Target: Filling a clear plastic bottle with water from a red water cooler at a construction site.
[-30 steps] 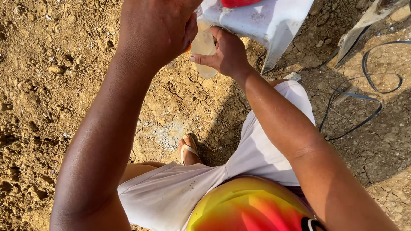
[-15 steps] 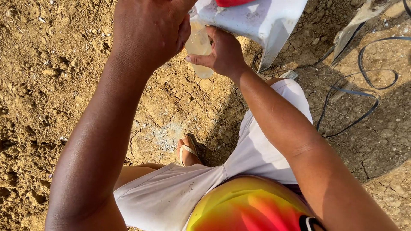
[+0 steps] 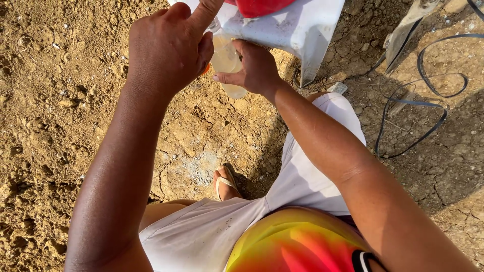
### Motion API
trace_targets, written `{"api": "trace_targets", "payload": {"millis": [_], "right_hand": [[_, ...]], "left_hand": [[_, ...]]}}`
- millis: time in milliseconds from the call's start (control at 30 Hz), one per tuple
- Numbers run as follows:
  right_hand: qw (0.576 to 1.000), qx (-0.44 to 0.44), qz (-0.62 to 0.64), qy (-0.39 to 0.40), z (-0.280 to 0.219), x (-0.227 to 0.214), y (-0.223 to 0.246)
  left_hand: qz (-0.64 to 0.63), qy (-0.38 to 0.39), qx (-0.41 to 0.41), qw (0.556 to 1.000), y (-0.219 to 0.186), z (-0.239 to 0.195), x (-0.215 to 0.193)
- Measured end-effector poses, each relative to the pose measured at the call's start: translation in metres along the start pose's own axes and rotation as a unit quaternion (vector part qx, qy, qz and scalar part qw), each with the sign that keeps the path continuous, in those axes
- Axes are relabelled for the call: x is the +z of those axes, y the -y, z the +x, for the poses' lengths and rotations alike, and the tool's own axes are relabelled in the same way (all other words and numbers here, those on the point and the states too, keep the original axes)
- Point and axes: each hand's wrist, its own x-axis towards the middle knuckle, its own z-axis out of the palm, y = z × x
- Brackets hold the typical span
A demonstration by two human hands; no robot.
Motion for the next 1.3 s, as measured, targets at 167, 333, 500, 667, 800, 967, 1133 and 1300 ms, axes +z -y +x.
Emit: {"api": "trace_targets", "payload": {"millis": [167,333,500,667,800,967,1133,1300], "right_hand": [[0.999,-0.03,0.026,-0.014,0.001,-0.001,0.001],[0.999,-0.028,0.005,-0.021,0.0,0.001,0.001],[1.0,-0.013,0.014,-0.011,0.001,0.002,0.001],[1.0,-0.002,0.008,-0.002,0.002,0.003,-0.001],[0.999,-0.026,0.022,-0.02,0.003,0.003,-0.002],[1.0,0.008,0.0,0.001,0.003,0.004,-0.004],[1.0,-0.005,0.016,-0.004,0.002,0.002,-0.001],[1.0,-0.008,0.022,-0.003,0.003,0.002,-0.001]], "left_hand": [[-0.001,0.004,-0.001,1.0,0.0,-0.001,0.003],[-0.009,0.002,-0.004,1.0,0.0,-0.002,0.01],[-0.066,0.007,-0.009,0.998,-0.001,-0.006,0.009],[-0.149,0.009,-0.02,0.989,-0.001,-0.009,0.018],[-0.175,0.009,-0.028,0.984,-0.002,-0.01,0.022],[-0.195,-0.004,-0.025,0.98,-0.002,-0.01,0.021],[-0.202,-0.015,-0.02,0.979,-0.001,-0.011,0.02],[-0.179,-0.005,-0.024,0.984,0.0,-0.01,0.022]]}}
